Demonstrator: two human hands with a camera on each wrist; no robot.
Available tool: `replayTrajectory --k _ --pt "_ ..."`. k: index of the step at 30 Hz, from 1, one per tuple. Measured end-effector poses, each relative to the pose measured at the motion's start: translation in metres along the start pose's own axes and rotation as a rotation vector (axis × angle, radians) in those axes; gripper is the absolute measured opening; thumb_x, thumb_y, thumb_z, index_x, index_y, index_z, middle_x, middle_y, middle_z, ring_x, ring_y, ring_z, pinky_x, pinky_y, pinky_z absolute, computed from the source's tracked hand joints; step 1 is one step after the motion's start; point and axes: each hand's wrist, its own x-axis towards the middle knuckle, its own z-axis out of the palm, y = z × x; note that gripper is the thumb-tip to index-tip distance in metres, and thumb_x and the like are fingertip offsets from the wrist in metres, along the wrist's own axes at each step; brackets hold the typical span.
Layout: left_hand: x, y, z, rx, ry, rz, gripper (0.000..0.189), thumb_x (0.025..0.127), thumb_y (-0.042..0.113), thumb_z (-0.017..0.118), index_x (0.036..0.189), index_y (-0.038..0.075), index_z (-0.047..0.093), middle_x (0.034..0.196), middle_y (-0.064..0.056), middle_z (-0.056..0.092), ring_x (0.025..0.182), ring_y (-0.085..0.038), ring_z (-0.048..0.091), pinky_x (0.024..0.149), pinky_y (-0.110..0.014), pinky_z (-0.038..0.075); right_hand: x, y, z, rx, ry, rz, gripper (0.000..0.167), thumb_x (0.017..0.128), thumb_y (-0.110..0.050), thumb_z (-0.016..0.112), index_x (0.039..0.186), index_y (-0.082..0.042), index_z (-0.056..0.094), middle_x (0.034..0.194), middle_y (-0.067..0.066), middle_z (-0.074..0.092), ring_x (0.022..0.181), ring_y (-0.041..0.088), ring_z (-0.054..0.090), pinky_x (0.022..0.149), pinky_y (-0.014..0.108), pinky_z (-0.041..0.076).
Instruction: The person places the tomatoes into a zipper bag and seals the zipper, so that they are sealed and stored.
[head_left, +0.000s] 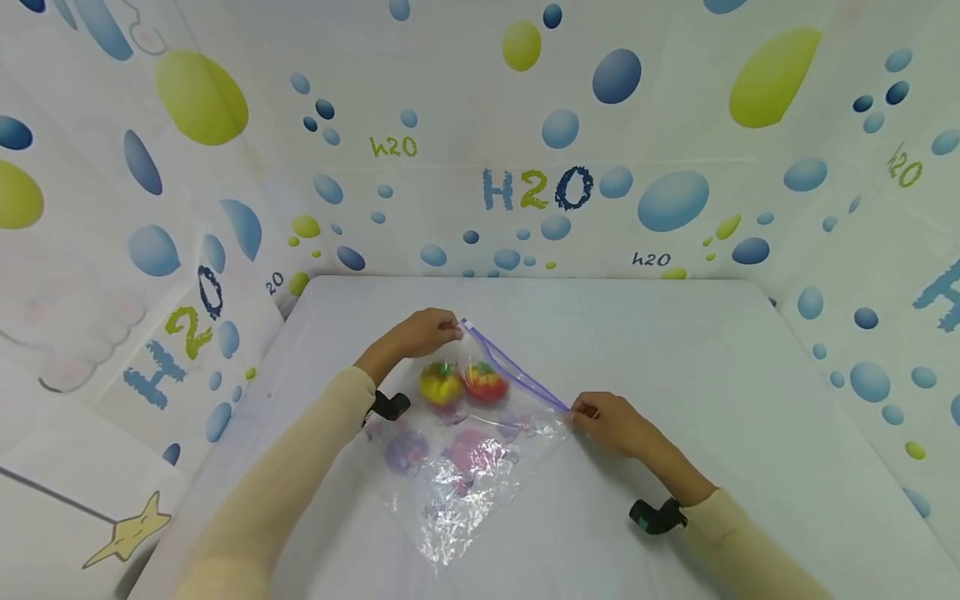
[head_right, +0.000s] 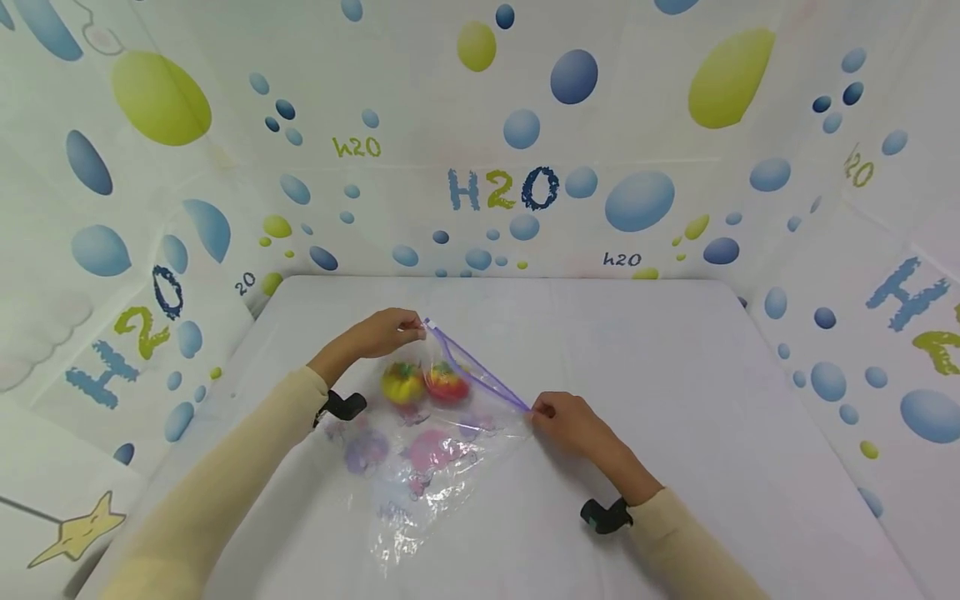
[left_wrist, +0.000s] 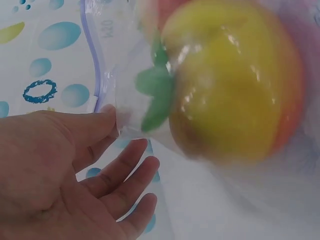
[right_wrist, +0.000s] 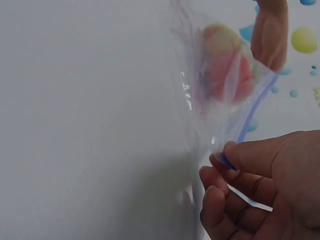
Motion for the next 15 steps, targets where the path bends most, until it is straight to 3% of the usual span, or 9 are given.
replayTrajectory --k 3,8,15 --pt "-0.008 -0.004 -0.001 -0.053 -0.003 -0.004 0.020 0.109 0.021 0.058 0.105 0.002 0.065 0.095 -0.010 0.063 0.088 -0.023 0.054 0.082 -0.038 0.047 0.003 0.004 -0.007 0.002 0.018 -0.009 0.011 0.105 -0.017 0.066 0.101 -0.008 0.072 0.092 0.002 0.069 0.080 0.016 0.059 0.069 0.032 0.050" --pt "-0.016 -0.013 0.001 -0.113 0.000 -0.028 0.022 0.109 0.023 0.059 0.103 0.002 0.064 0.095 -0.009 0.060 0.086 -0.021 0.051 0.079 -0.034 0.043 0.006 0.011 -0.015 -0.004 0.055 -0.023 0.013 0.105 -0.019 0.065 0.103 -0.009 0.072 0.097 0.003 0.071 0.085 0.017 0.062 0.071 0.032 0.051" --pt "-0.028 -0.021 0.004 -0.187 0.010 -0.075 0.028 0.110 0.026 0.057 0.113 0.000 0.065 0.116 -0.016 0.066 0.104 -0.026 0.055 0.094 -0.040 0.048 0.012 0.017 -0.020 0.032 0.060 -0.040 0.015 0.106 -0.020 0.064 0.105 -0.007 0.072 0.099 0.007 0.072 0.082 0.017 0.063 0.067 0.032 0.052"
